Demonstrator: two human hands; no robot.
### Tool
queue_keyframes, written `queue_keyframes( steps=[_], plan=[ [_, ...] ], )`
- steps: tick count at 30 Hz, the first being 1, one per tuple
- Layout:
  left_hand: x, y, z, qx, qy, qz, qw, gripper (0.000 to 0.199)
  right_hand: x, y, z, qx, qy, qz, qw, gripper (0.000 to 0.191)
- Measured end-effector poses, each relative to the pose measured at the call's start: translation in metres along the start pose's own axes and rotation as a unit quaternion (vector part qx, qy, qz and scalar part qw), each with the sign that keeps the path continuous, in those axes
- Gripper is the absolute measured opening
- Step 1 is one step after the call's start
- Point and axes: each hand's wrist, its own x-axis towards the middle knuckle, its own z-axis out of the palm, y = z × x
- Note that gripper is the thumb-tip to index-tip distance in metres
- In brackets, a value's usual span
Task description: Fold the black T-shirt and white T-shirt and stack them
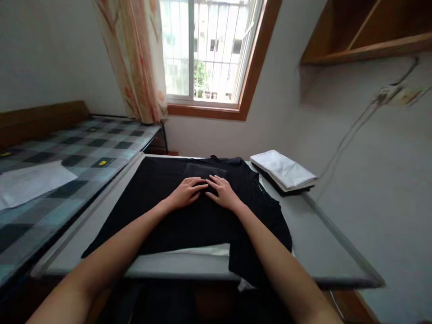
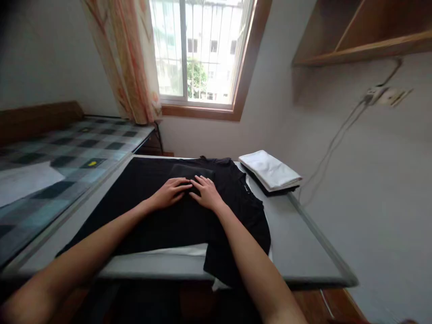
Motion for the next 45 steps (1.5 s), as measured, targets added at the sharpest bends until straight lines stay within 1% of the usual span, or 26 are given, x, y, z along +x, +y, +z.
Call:
queue_keyframes(
  steps=[4,8,15,24,30,33,36,38,40,42,43,45],
  plan=[
    [0.002,0.000,0.000,-0.006,-0.004,-0.007,1.000,0.038,-0.002,0.003,0.003,-0.009,-0.023,0.006,1.000,0.065],
    [0.003,0.001,0.002,-0.005,-0.014,-0.016,1.000,0.034,-0.002,0.004,0.003,0.000,-0.034,0.002,0.999,0.067],
    [0.004,0.003,0.001,-0.005,-0.026,-0.030,0.999,0.034,-0.001,0.004,0.003,0.010,-0.030,0.005,0.999,0.066],
    [0.005,0.009,0.001,-0.002,-0.039,-0.044,0.998,0.033,0.000,0.007,0.010,0.023,-0.012,0.010,1.000,0.064],
    [0.005,0.011,0.001,0.004,-0.021,-0.049,0.999,0.033,0.000,0.007,0.008,0.031,-0.013,0.014,0.999,0.064],
    [0.006,0.009,-0.002,0.016,-0.002,-0.073,0.997,0.040,0.000,0.009,0.006,0.033,-0.015,0.009,0.999,0.064],
    [0.005,0.004,-0.004,0.050,0.003,-0.144,0.988,0.049,-0.001,0.010,0.005,0.020,-0.015,0.016,1.000,0.072],
    [0.003,0.000,-0.003,0.069,-0.027,-0.200,0.977,0.053,-0.001,0.010,0.006,0.009,-0.023,0.030,0.999,0.079],
    [0.001,-0.004,0.000,0.072,-0.073,-0.236,0.966,0.058,-0.001,0.011,0.007,0.004,-0.039,0.041,0.998,0.082],
    [0.000,-0.004,0.002,0.068,-0.108,-0.243,0.962,0.066,0.000,0.011,0.008,0.004,-0.051,0.045,0.998,0.081],
    [-0.001,-0.004,0.002,0.068,-0.115,-0.239,0.962,0.070,0.000,0.010,0.008,0.004,-0.054,0.045,0.998,0.081],
    [-0.001,-0.004,0.002,0.074,-0.108,-0.227,0.965,0.079,0.000,0.010,0.007,0.002,-0.056,0.045,0.997,0.080]
  ],
)
